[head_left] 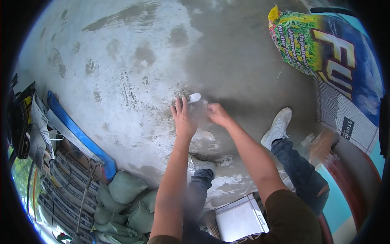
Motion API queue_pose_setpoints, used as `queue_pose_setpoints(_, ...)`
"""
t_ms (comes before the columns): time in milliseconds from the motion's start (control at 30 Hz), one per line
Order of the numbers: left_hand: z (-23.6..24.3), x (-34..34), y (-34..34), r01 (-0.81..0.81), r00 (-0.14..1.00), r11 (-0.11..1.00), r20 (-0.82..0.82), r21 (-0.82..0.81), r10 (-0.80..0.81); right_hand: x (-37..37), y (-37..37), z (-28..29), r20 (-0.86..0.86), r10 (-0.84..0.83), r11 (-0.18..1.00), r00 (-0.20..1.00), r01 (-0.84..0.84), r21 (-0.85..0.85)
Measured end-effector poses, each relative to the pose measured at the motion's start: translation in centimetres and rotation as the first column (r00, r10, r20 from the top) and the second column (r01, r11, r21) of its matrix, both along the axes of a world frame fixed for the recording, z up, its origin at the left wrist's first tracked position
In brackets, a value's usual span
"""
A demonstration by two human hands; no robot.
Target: The person sweeps debris from a concrete floor, places and aligns a floor tile into a square cutout, and applies fresh concrete around the tile using a trowel.
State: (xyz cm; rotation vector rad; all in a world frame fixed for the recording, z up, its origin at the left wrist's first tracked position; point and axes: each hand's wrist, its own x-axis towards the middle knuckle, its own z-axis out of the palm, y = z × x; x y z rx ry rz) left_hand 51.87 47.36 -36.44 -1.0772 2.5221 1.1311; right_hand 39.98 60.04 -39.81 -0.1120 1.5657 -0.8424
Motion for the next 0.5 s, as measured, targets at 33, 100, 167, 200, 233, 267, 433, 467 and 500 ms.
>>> queue_pose_setpoints(33, 0.3, 0.0, 0.0, -0.013, 0.997, 1.0, -0.078, 0.007, 0.014, 0.2, -0.6, 0.4, 0.005, -0.002, 1.0, 1.0, 0.002, -0.005)
queue_pose_setpoints(100, 1.3, -0.2, -0.1, -0.048, 0.995, 0.998, -0.087, -0.042, 0.044, 0.3, -1.7, 1.7, 0.155, -0.132, 0.99, 0.979, 0.138, -0.032)
queue_pose_setpoints(167, 3.0, -0.3, -0.3, -0.025, 0.998, 0.998, -0.05, -0.06, 0.022, 0.4, -2.0, 3.3, 0.203, -0.15, 0.988, 0.968, 0.155, -0.011)
queue_pose_setpoints(200, 4.4, -0.3, -0.5, -0.025, 0.998, 0.997, -0.052, -0.073, 0.021, 0.4, -2.3, 4.6, 0.246, -0.167, 0.985, 0.955, 0.169, 0.012)
queue_pose_setpoints(233, 6.1, -0.9, -0.1, -0.004, 0.999, 0.997, -0.042, -0.074, 0.001, 0.0, -1.7, 5.7, 0.237, -0.172, 0.984, 0.956, 0.175, 0.01)
queue_pose_setpoints(267, 8.1, -1.5, 0.1, 0.018, 0.999, 0.997, -0.034, -0.081, -0.021, -0.2, -1.1, 7.0, 0.276, -0.202, 0.977, 0.94, 0.213, -0.009)
queue_pose_setpoints(433, 21.1, -5.6, 2.1, 0.082, 0.997, 0.986, 0.017, -0.142, -0.081, -2.5, 1.7, 17.7, 0.354, -0.255, 0.945, 0.9, 0.309, -0.105)
queue_pose_setpoints(467, 23.8, -6.4, 2.8, 0.099, 0.995, 0.983, 0.033, -0.153, -0.095, -3.2, 2.5, 20.3, 0.354, -0.258, 0.944, 0.899, 0.312, -0.106)
queue_pose_setpoints(500, 26.3, -7.3, 3.5, 0.119, 0.992, 0.98, 0.048, -0.162, -0.112, -3.8, 3.4, 22.9, 0.344, -0.268, 0.938, 0.9, 0.325, -0.119)
